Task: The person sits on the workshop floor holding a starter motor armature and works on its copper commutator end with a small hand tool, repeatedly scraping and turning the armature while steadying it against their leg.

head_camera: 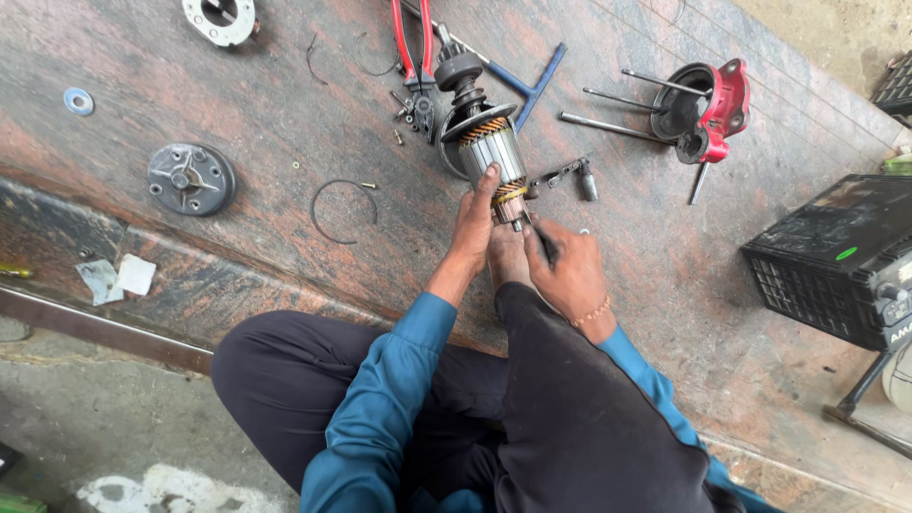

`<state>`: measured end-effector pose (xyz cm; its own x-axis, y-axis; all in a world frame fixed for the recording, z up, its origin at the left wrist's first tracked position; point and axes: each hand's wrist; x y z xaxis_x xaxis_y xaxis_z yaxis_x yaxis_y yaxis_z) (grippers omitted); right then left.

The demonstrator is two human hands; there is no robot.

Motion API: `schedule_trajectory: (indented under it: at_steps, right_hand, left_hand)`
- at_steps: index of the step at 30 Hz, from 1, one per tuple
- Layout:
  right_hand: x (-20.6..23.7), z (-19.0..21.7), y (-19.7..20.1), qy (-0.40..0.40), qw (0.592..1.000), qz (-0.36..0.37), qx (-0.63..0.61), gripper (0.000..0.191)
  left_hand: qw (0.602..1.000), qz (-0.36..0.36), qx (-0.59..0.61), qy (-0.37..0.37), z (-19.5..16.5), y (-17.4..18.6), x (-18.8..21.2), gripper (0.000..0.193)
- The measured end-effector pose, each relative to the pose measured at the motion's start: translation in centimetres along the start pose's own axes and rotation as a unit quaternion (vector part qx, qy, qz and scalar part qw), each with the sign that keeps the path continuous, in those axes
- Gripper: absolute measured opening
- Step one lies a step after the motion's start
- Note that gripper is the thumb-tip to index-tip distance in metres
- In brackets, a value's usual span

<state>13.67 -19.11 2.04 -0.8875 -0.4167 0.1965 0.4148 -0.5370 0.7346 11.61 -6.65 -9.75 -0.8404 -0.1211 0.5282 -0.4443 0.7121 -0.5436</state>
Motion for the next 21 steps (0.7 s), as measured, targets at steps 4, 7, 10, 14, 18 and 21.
schedule_trajectory:
  at_steps: [4, 7, 10, 14, 18, 21]
  right_hand:
    - [0.0, -0.6, -0.1, 0.035, 0.999, -0.008, 0.028, 0.019]
    - [0.0, -1.1, -0.6, 0.014, 0.999, 0.0, 0.039, 0.02]
    - [0.1, -1.5, -0.8, 0.065, 0.997, -0.032, 0.025, 0.022]
    - [0.2, -1.8, -1.1, 0.068, 0.994, -0.024, 0.078, 0.018]
    - [0.1, -2.1, -1.2, 0.039, 0.999, -0.007, 0.03, 0.024]
    - [-0.2, -2.3, -1.3, 0.119, 0.99, -0.042, 0.054, 0.018]
  left_hand:
    - [1.0, -0.018, 0.009, -0.018, 0.5, 0.1, -0.3, 0.08]
    - [1.0, 0.011, 0.002, 0.011, 0.9, 0.3, -0.3, 0.078]
    - [1.0, -0.015, 0.02, 0.006, 1.2, 0.4, -0.5, 0.072]
    - [1.0, -0.015, 0.019, 0.0, 1.3, 0.3, -0.8, 0.071]
    - [0.999, -0.002, 0.015, -0.028, 1.3, 0.5, -0.9, 0.069]
    - [1.0, 0.006, 0.007, -0.004, 1.2, 0.6, -0.9, 0.072]
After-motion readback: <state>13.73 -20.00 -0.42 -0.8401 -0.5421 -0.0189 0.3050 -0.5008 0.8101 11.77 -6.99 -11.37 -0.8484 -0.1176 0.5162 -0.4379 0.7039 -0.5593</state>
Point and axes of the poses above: each hand's wrist, its own x-axis away from the middle knuckle, its own y-axis out of the back of the hand, z = x × y, and after that the axes turned 5 degrees about -x, right-handed
